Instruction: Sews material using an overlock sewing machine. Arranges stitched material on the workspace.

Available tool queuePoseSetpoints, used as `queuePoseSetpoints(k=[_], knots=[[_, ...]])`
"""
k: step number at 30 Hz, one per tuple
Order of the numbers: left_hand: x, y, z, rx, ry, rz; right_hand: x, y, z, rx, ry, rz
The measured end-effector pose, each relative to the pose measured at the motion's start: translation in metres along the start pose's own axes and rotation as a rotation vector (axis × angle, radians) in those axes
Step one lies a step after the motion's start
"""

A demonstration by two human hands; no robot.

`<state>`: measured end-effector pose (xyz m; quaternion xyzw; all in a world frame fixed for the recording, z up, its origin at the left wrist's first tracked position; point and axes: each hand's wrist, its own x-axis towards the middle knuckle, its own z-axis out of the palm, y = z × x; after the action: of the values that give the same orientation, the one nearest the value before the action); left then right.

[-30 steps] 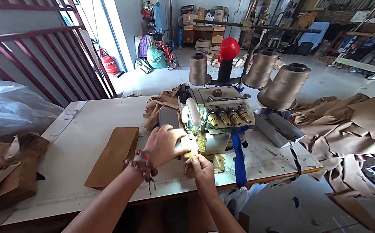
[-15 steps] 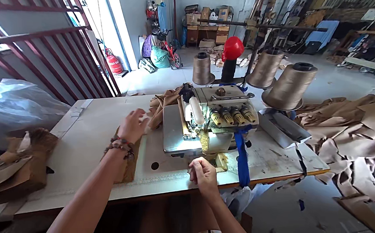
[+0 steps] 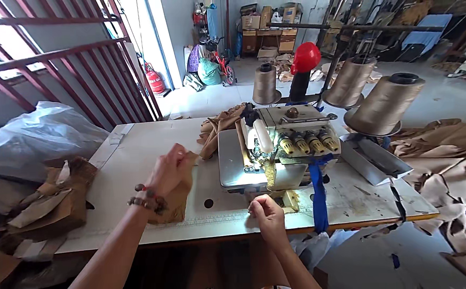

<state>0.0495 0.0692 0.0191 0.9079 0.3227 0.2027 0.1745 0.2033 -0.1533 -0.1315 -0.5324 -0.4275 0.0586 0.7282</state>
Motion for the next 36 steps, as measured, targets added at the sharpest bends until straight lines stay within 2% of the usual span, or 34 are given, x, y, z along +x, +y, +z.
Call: queuePoseSetpoints(k=[3, 5, 7, 12, 18, 23, 26, 32, 36], knots=[[-0.034, 0.048, -0.004, -0.097, -0.14, 0.366, -0.002, 0.0, 0.008, -0.019, 0.002, -0.184], [-0.052, 0.076, 0.001, -0.14, -0.157, 0.541, -0.008, -0.016, 0.019, 0.015, -0.055, -0.159], [-0.058, 0.088, 0.009, -0.231, -0.125, 0.636, -0.018, -0.034, 0.029, 0.103, -0.142, -0.083], [-0.044, 0.081, 0.021, -0.473, -0.112, 0.558, -0.039, -0.055, 0.019, 0.143, -0.237, 0.045], [-0.027, 0.069, 0.033, -0.693, -0.159, 0.376, -0.064, -0.06, -0.007, 0.036, -0.186, 0.091], [-0.018, 0.071, 0.045, -0.638, -0.157, 0.301, -0.074, -0.056, -0.018, 0.005, -0.114, 0.095], [-0.017, 0.076, 0.054, -0.575, -0.099, 0.249, -0.076, -0.056, -0.021, -0.028, -0.084, 0.101], [-0.01, 0.09, 0.069, -0.286, 0.032, 0.305, -0.078, -0.061, -0.024, -0.121, -0.067, 0.196], [-0.002, 0.09, 0.084, -0.184, 0.116, 0.366, -0.079, -0.059, -0.023, -0.139, -0.053, 0.246]])
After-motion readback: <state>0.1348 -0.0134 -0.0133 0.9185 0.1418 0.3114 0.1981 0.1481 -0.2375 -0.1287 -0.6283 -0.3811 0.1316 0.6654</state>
